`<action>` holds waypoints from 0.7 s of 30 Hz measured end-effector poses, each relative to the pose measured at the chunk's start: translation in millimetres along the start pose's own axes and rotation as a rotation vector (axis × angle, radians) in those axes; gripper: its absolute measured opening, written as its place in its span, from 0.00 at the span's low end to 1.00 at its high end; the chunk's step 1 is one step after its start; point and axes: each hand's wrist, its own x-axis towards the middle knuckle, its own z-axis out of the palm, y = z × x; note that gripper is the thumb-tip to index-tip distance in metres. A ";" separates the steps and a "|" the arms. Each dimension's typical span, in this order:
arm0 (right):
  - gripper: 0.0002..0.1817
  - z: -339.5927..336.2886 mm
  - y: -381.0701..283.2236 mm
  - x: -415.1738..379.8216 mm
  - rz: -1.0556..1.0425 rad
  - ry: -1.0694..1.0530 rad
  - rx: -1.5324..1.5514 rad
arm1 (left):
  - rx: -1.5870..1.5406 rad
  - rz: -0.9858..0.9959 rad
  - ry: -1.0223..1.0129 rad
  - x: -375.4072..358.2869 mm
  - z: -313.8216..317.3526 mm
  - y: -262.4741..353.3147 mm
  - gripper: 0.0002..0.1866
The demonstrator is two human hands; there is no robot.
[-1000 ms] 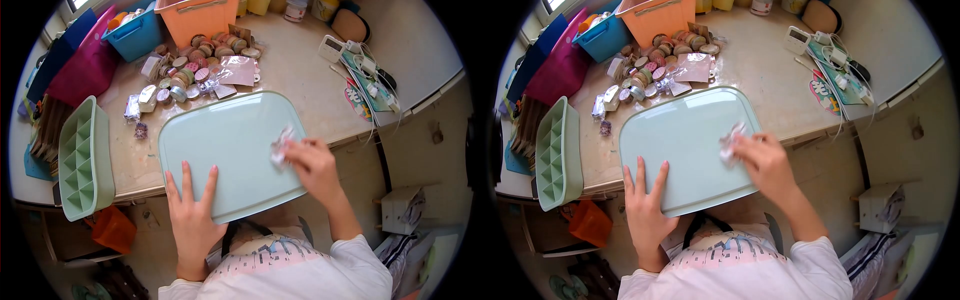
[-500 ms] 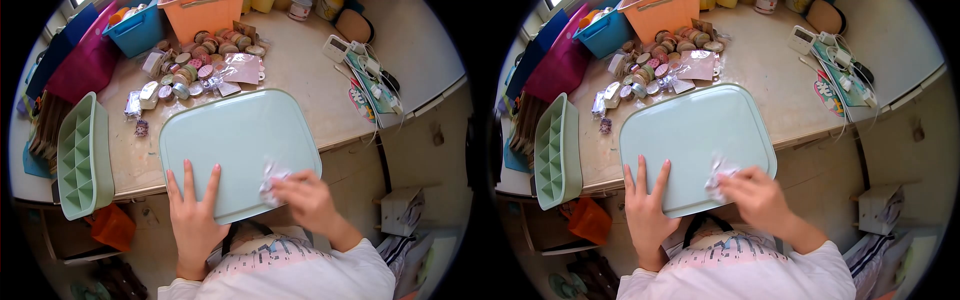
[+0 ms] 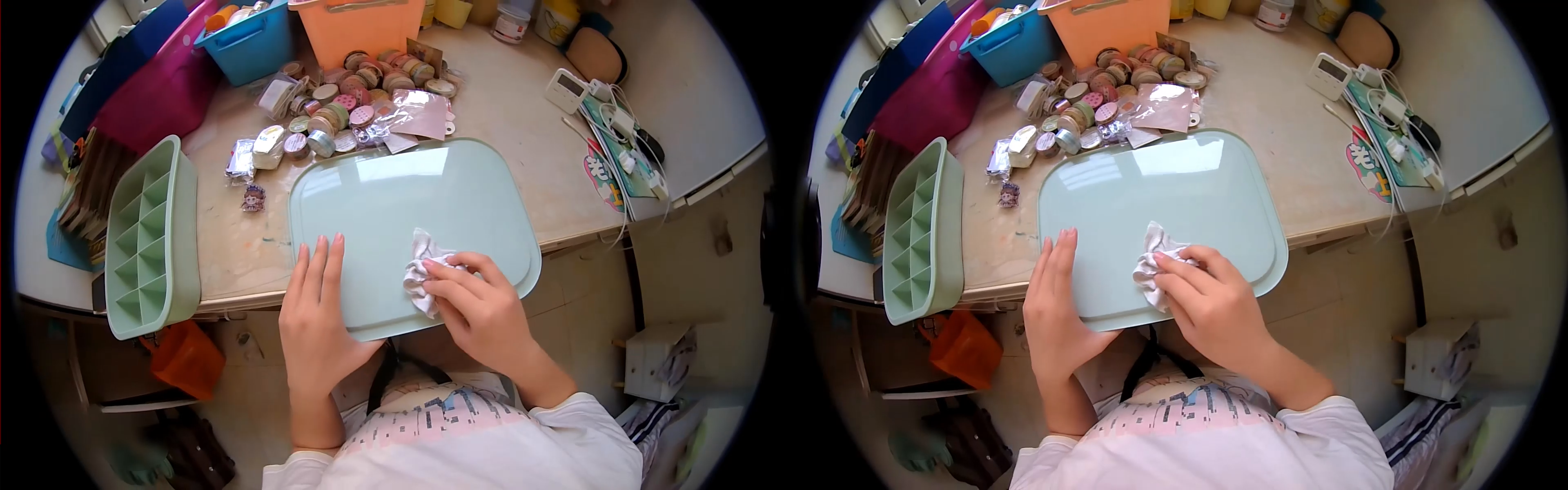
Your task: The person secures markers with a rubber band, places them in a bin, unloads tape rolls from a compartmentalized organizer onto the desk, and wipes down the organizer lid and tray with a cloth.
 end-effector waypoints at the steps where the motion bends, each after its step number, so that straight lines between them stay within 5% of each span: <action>1: 0.14 1.6 -1.2 2.7 0.008 0.016 0.001 | 0.014 0.011 -0.005 1.6 0.3 -0.9 0.58; 8: 0.12 -37.0 38.1 -12.7 0.281 0.131 -0.083 | -0.115 0.087 -0.005 -3.9 -5.8 -24.4 0.63; 10: 0.11 -33.5 30.3 -9.6 0.131 0.059 -0.236 | -0.295 0.044 0.024 -3.3 -4.8 -31.7 0.63; 16: 0.12 48.3 -22.9 22.6 -0.238 -0.143 0.099 | -0.241 0.033 0.051 -3.2 -5.0 -25.9 0.68; 21: 0.12 65.3 -30.7 27.6 -0.214 -0.117 0.263 | -0.256 0.095 0.076 -10.5 6.8 -36.8 0.76</action>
